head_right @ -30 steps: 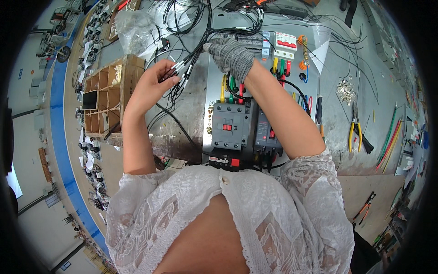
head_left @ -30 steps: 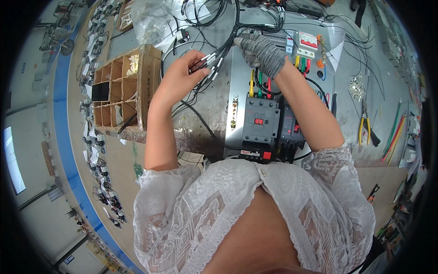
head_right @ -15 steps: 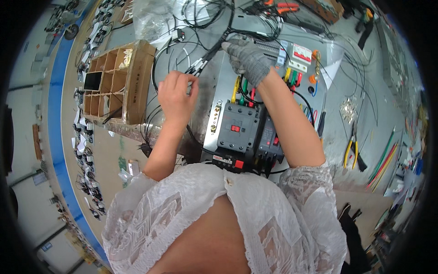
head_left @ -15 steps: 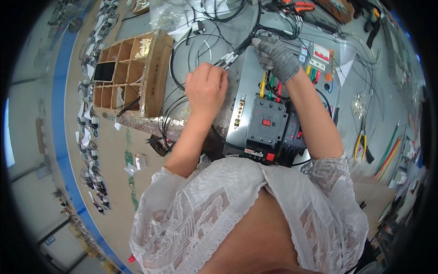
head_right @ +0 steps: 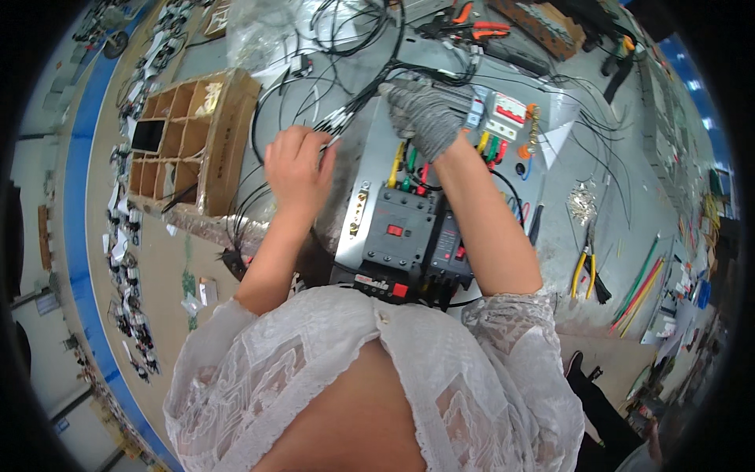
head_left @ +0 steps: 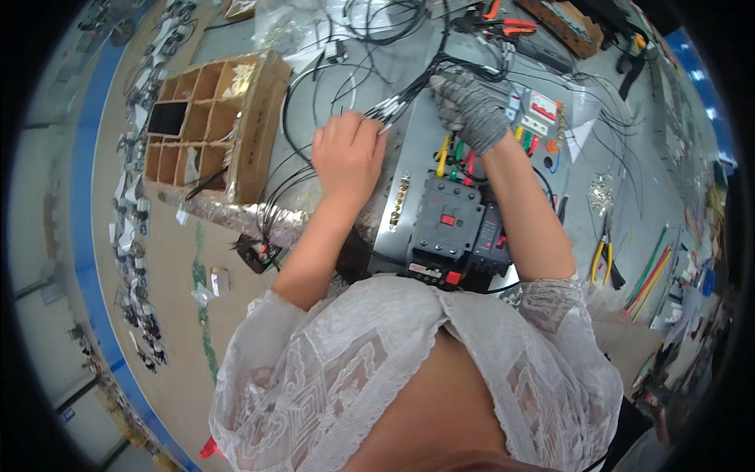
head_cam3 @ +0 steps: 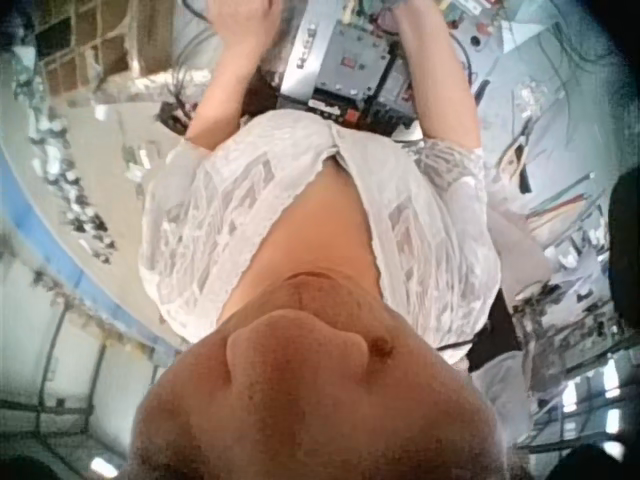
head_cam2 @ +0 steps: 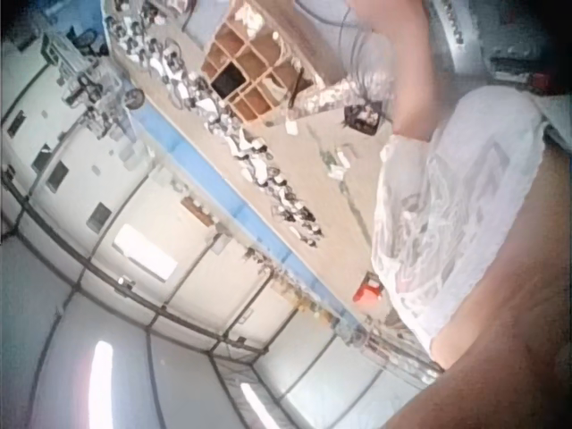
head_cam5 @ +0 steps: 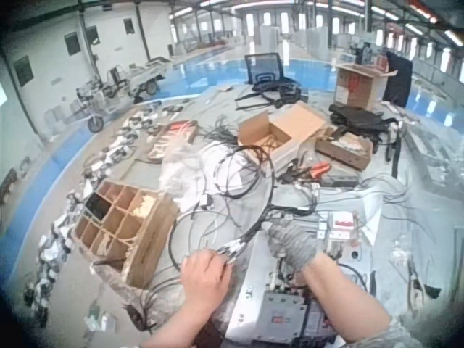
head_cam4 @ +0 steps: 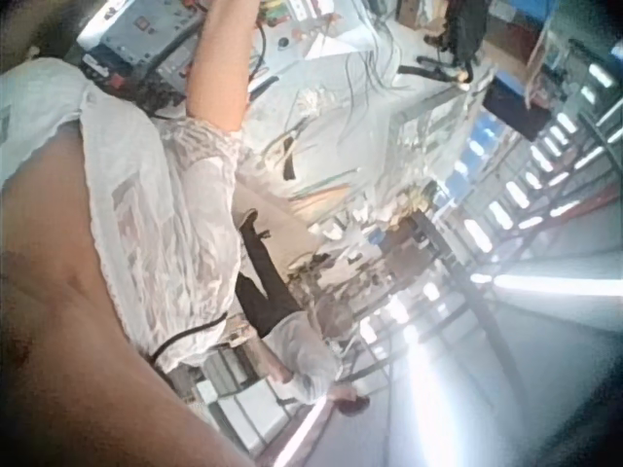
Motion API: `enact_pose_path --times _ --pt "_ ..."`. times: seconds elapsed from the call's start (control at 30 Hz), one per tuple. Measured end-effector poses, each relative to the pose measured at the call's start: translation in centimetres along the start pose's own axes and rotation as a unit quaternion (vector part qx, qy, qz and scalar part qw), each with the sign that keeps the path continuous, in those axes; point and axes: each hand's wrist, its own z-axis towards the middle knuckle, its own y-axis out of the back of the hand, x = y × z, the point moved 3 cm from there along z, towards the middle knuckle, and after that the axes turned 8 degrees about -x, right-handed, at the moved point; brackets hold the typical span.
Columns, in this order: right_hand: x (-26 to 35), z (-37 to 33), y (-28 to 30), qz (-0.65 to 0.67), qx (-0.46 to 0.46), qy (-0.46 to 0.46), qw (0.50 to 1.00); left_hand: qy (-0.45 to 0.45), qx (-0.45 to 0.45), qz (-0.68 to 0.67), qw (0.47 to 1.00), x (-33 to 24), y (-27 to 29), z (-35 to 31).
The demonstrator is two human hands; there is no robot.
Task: The person strips and twists black wires, then inserts them into a terminal block on an electrical control unit. They repeat this process for multiple wires, organizing them as they work.
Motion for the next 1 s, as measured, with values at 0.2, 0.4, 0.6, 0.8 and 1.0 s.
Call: enact_pose_path --times 0.2,0.4,0.6,0.8,1.0 --pt "0.2 -0.2 0.0 0.024 -0.002 -0.014 1.0 0.071 0.092 -0.073 0.991 -1.8 3.7 0.2" --pt "0.0 0.2 -0.1 0.009 -0.001 -0.031 0.999 0.127 0.113 -0.058 0.984 0.2 8.3 -1.1" --pt "0.0 0.0 0.2 0.003 -0.013 -0.026 1.0 0.097 0.127 -0.014 0.987 1.2 10.4 -2.2" --pt "0.2 0.2 0.2 -0.18 -0.067 0.12 0.974 0.078 0.253 -0.066 0.962 0.3 9.9 -3.3" --pt "-0.4 1.0 0.3 -0.076 -0.037 0.032 0.996 0.066 0.383 -0.126 0.913 -0.6 7.9 -2.1"
